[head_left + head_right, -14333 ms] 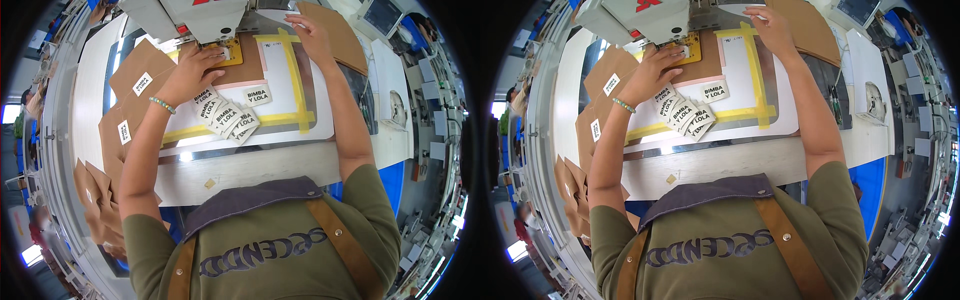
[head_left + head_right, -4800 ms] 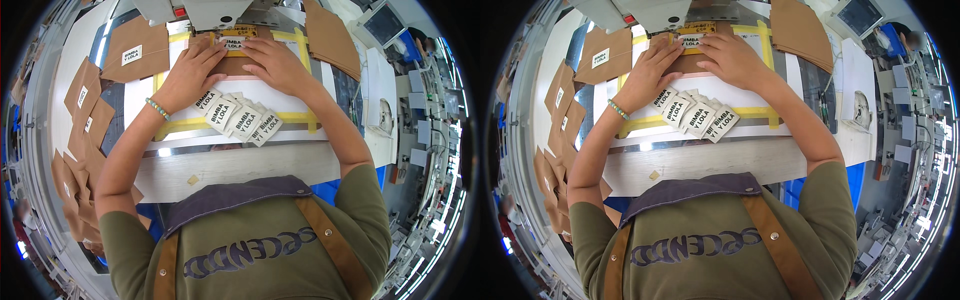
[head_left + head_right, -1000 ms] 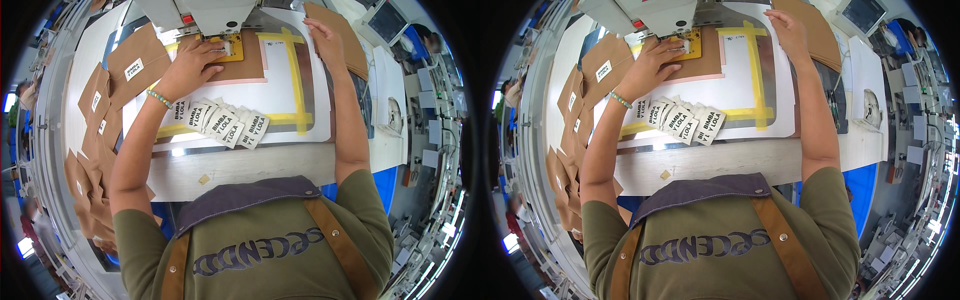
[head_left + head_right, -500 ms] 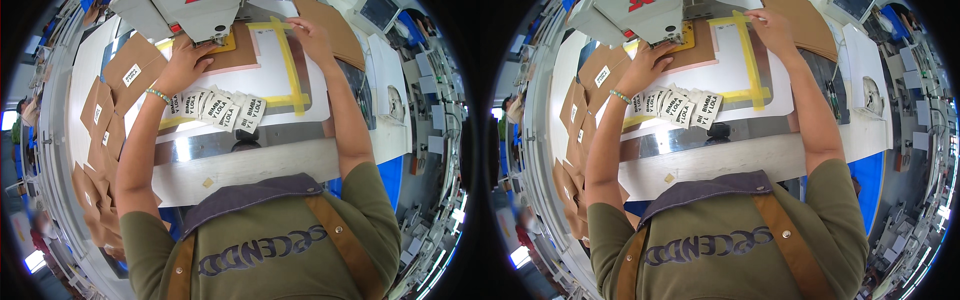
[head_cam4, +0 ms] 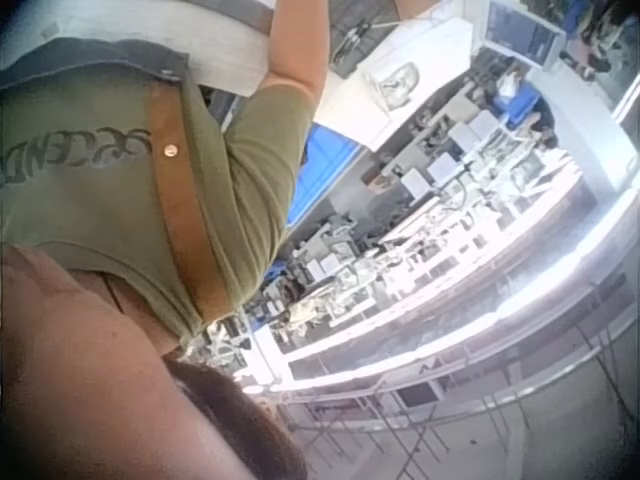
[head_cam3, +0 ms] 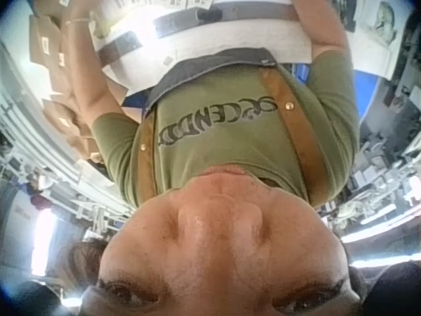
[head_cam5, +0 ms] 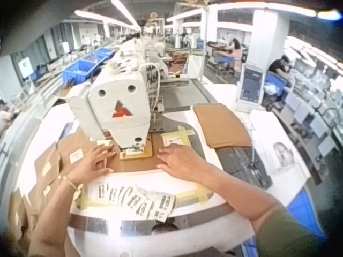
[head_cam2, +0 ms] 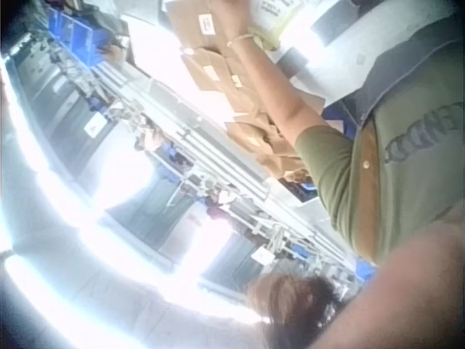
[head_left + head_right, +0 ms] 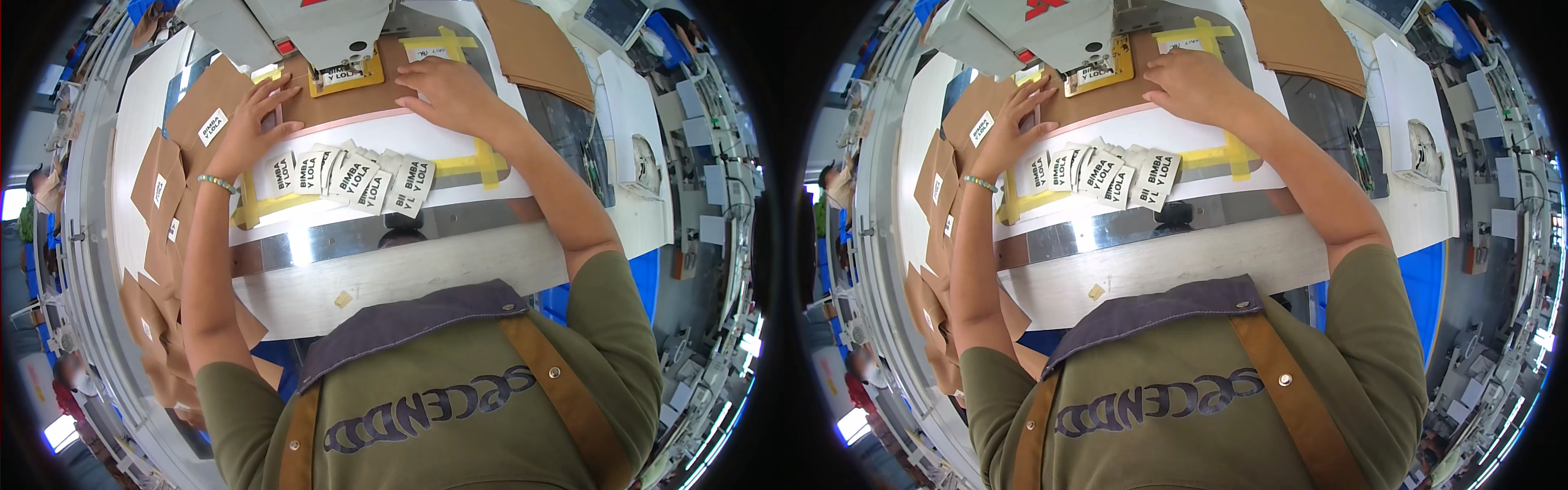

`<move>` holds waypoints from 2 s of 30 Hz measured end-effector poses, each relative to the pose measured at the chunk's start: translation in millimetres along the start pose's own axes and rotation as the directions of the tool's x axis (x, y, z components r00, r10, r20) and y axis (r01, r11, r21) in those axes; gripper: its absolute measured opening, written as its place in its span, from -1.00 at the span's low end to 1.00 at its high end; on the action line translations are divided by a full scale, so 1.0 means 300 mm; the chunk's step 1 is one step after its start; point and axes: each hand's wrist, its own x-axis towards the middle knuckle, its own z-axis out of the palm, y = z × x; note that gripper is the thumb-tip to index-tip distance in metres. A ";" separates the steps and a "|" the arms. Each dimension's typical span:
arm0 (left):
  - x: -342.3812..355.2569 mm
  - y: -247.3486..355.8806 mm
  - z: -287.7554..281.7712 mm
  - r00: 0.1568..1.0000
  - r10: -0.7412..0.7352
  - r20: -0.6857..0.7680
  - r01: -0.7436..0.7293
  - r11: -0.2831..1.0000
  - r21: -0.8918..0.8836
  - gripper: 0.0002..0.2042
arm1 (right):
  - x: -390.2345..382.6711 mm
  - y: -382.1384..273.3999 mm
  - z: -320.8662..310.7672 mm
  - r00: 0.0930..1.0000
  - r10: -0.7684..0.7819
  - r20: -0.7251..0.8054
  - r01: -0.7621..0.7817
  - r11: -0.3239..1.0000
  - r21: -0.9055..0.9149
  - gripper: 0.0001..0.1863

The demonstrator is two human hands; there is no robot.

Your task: Placing fabric labels onto leather pieces and sewing them into place using an industrial sewing machine.

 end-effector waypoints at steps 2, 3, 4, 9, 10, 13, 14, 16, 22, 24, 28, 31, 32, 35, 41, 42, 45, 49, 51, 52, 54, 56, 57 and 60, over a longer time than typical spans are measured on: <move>0.012 -0.008 -0.006 1.000 0.008 0.001 -0.008 1.000 -0.004 -0.40 | 0.001 0.002 0.005 1.000 0.008 0.026 -0.008 1.000 0.000 -0.55; 0.018 -0.009 -0.005 1.000 0.018 0.000 -0.018 1.000 -0.004 -0.42 | 0.000 0.006 0.009 1.000 0.002 0.013 -0.002 1.000 0.007 -0.54; 0.020 -0.018 0.005 1.000 0.015 0.003 -0.015 1.000 -0.009 -0.42 | -0.002 0.007 0.014 1.000 -0.006 0.001 0.006 1.000 0.014 -0.54; 0.023 -0.020 0.099 0.977 0.086 -0.196 -0.081 0.996 0.036 -0.60 | -0.026 0.001 0.017 1.000 -0.016 0.001 0.016 1.000 0.017 -0.52; 0.031 -0.011 0.103 0.965 0.139 -0.223 -0.127 0.990 0.068 -0.65 | -0.026 -0.013 0.001 0.999 0.017 0.034 -0.018 1.000 0.016 -0.51; 0.047 0.017 0.105 0.957 0.196 -0.216 -0.180 0.980 0.089 -0.71 | -0.025 -0.058 -0.024 0.997 -0.032 -0.073 0.024 0.994 -0.105 -0.58; 0.053 0.029 0.102 0.954 0.228 -0.196 -0.214 0.973 0.092 -0.71 | -0.030 -0.077 -0.026 0.997 -0.032 -0.070 0.024 0.994 -0.105 -0.58; 0.050 0.043 0.109 0.956 0.221 -0.191 -0.206 0.974 0.094 -0.73 | -0.035 -0.106 -0.031 0.964 -0.162 -0.209 0.149 0.986 -0.078 -0.75; 0.023 0.065 0.091 0.959 0.201 -0.201 -0.179 0.976 0.123 -0.75 | -0.044 -0.073 0.009 0.925 -0.342 -0.168 0.318 0.935 -0.155 -0.83; -0.006 0.077 0.058 0.961 0.263 -0.089 -0.256 0.963 0.083 -0.75 | -0.065 -0.115 -0.005 0.915 -0.368 -0.166 0.362 0.930 -0.065 -0.81; -0.107 0.059 -0.026 0.955 0.295 -0.018 -0.290 0.948 0.129 -0.74 | -0.097 -0.171 -0.033 0.903 -0.364 -0.230 0.374 0.927 0.004 -0.90; -0.202 -0.068 -0.066 0.953 0.297 -0.059 -0.268 0.918 0.292 -0.75 | -0.122 -0.141 -0.039 0.902 -0.312 -0.298 0.312 0.949 -0.049 -0.92; -0.241 -0.133 -0.087 0.954 0.287 -0.084 -0.232 0.889 0.395 -0.75 | -0.132 -0.132 -0.048 0.903 -0.311 -0.295 0.312 0.949 -0.045 -0.92; -0.363 -0.309 -0.134 0.982 0.118 -0.148 -0.027 0.862 0.507 -0.71 | -0.161 -0.083 -0.057 0.954 -0.173 -0.245 0.193 0.979 0.058 -0.85; -0.437 -0.327 -0.202 0.978 -0.055 -0.203 0.162 0.813 0.559 -0.55 | -0.203 0.111 -0.104 0.958 0.085 -0.273 -0.122 0.985 -0.120 -0.83; -0.429 -0.293 -0.192 0.970 -0.063 -0.236 0.189 0.808 0.558 -0.52 | -0.214 0.167 -0.110 0.946 0.175 -0.273 -0.225 0.961 -0.163 -0.82; -0.370 -0.157 -0.168 0.959 -0.015 -0.284 0.156 0.864 0.479 -0.46 | -0.234 0.311 -0.115 0.945 0.181 -0.272 -0.250 0.937 -0.245 -0.78; -0.316 0.081 -0.047 0.971 0.050 -0.233 -0.022 0.992 0.122 -0.47 | -0.219 0.337 -0.093 0.960 0.220 -0.173 -0.258 0.933 -0.249 -0.77; -0.302 0.166 0.028 0.992 0.086 -0.088 -0.086 0.996 0.007 -0.44 | -0.205 0.337 -0.092 0.958 0.219 -0.183 -0.258 0.940 -0.224 -0.78; -0.299 0.214 0.048 0.995 0.095 -0.003 -0.095 0.995 -0.028 -0.38 | -0.199 0.340 -0.087 0.956 0.225 -0.190 -0.261 0.946 -0.193 -0.78; -0.278 0.280 0.091 0.983 0.173 0.068 -0.168 0.983 -0.077 -0.34 | -0.197 0.359 -0.073 0.950 0.207 -0.234 -0.254 0.948 -0.191 -0.79; -0.258 0.336 0.118 0.980 0.184 0.082 -0.173 0.977 -0.121 -0.34 | -0.195 0.373 -0.074 0.941 0.189 -0.280 -0.248 0.950 -0.191 -0.81; -0.244 0.358 0.128 0.977 0.189 0.103 -0.171 0.971 -0.165 -0.33 | -0.195 0.375 -0.080 0.932 0.220 -0.288 -0.270 0.952 -0.146 -0.81; -0.201 0.408 0.149 0.967 0.233 0.100 -0.192 0.931 -0.312 -0.36 | -0.193 0.407 -0.071 0.847 0.401 -0.349 -0.389 0.915 0.108 -0.80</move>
